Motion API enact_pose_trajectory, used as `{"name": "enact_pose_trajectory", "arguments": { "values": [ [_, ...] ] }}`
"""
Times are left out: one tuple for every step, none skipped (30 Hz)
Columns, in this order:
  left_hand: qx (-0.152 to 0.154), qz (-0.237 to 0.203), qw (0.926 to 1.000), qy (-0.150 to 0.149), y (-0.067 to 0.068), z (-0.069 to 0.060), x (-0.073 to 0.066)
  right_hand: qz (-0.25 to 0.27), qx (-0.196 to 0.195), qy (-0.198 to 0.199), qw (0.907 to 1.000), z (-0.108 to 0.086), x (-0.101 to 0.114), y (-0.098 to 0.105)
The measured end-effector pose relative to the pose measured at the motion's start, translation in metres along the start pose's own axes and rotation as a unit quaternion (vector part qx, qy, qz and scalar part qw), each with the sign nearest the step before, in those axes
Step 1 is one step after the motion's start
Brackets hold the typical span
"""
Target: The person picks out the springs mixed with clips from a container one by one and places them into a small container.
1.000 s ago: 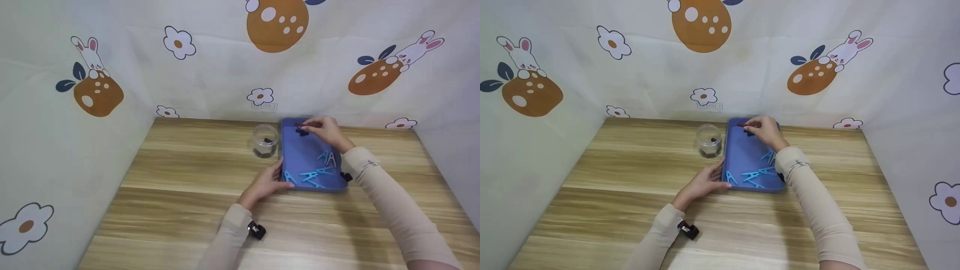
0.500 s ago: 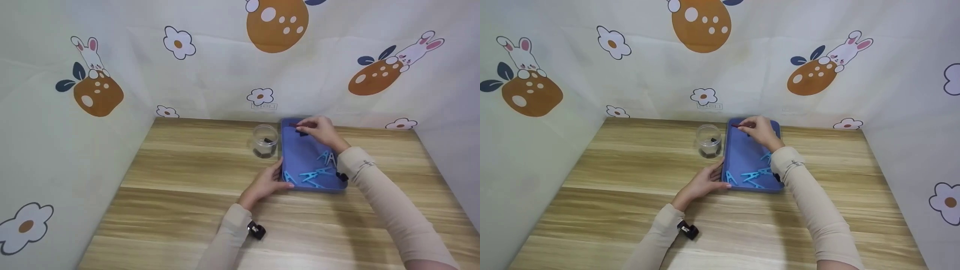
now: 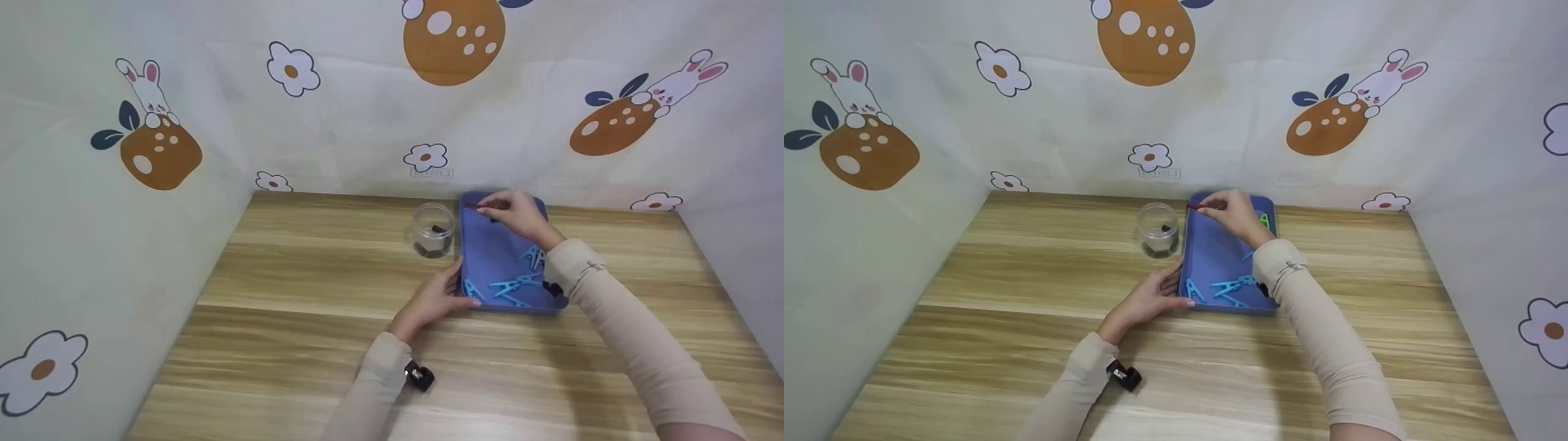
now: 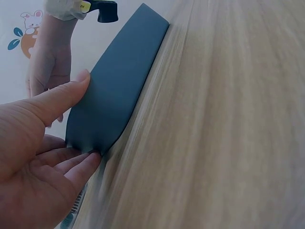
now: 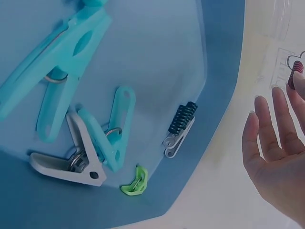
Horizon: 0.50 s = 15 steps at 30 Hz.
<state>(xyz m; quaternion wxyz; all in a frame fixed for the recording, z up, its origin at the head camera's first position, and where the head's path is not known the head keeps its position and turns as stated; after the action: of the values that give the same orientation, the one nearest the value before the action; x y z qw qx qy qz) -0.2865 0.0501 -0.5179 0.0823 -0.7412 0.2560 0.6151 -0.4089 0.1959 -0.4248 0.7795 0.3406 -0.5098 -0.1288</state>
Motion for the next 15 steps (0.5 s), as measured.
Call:
{"name": "enact_pose_trajectory", "arguments": {
  "values": [
    [0.001, -0.001, 1.0, -0.001, 0.0, -0.0001, -0.0005, -0.002, 0.001, 0.002, 1.0, 0.0003, 0.001, -0.0003],
    [0.002, -0.003, 1.0, -0.002, -0.0001, -0.0002, -0.0008, -0.003, 0.002, 0.004, 1.0, 0.0005, 0.002, -0.0009],
    [0.003, -0.004, 1.0, -0.003, 0.0, -0.0004, -0.0011, -0.003, 0.004, 0.005, 1.0, 0.0007, 0.0029, -0.0016],
    [0.002, -0.004, 1.0, -0.003, 0.0002, -0.0007, -0.0014, -0.001, 0.005, 0.007, 1.0, 0.001, 0.004, -0.0023],
    [0.002, -0.003, 1.0, -0.003, 0.0004, -0.0008, -0.0014, 0.0, 0.006, 0.008, 0.9999, 0.0012, 0.0049, -0.0029],
    [0.001, -0.002, 1.0, -0.003, 0.0006, -0.0008, -0.0014, 0.0, 0.006, 0.009, 0.9999, 0.0015, 0.0056, -0.0033],
    [0.0, -0.002, 1.0, -0.002, 0.0008, -0.0009, -0.0014, 0.001, 0.006, 0.01, 0.9999, 0.0019, 0.0061, -0.0039],
    [0.0, -0.002, 1.0, -0.001, 0.0008, -0.0008, -0.0012, 0.003, 0.006, 0.011, 0.9999, 0.0023, 0.0066, -0.0045],
    [-0.001, -0.001, 1.0, -0.001, 0.0009, -0.0008, -0.0012, 0.003, 0.006, 0.011, 0.9999, 0.0029, 0.0067, -0.0048],
    [-0.002, 0.0, 1.0, -0.002, 0.0009, -0.0008, -0.0012, 0.004, 0.005, 0.012, 0.9999, 0.0034, 0.0069, -0.0052],
    [-0.002, 0.001, 1.0, -0.002, 0.0008, -0.0008, -0.0012, 0.004, 0.004, 0.013, 0.9999, 0.004, 0.0071, -0.0056],
    [-0.002, 0.001, 1.0, -0.003, 0.0007, -0.0007, -0.0014, 0.005, 0.003, 0.014, 0.9999, 0.0045, 0.0076, -0.006],
    [-0.001, 0.0, 1.0, -0.004, 0.0004, -0.0007, -0.0014, 0.007, 0.003, 0.015, 0.9999, 0.005, 0.0079, -0.0066],
    [0.0, -0.001, 1.0, -0.004, 0.0001, -0.0007, -0.0016, 0.009, 0.002, 0.016, 0.9998, 0.0054, 0.0084, -0.0072],
    [0.0, -0.001, 1.0, -0.007, -0.0001, -0.0006, -0.002, 0.01, 0.002, 0.017, 0.9998, 0.0058, 0.009, -0.0076]
  ]
}}
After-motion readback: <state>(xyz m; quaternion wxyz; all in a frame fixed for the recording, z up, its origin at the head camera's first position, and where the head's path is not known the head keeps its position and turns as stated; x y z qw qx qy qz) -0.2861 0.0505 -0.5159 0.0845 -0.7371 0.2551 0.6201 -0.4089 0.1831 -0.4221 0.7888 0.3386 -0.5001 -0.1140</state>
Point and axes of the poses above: each hand's wrist, its own z-axis towards the middle knuckle, its own y-axis out of the back of the hand, x = y × z, the point moved 10 cm from there along z, towards the middle knuckle, and after that the axes turned 10 degrees about y, right-handed, at the moved point
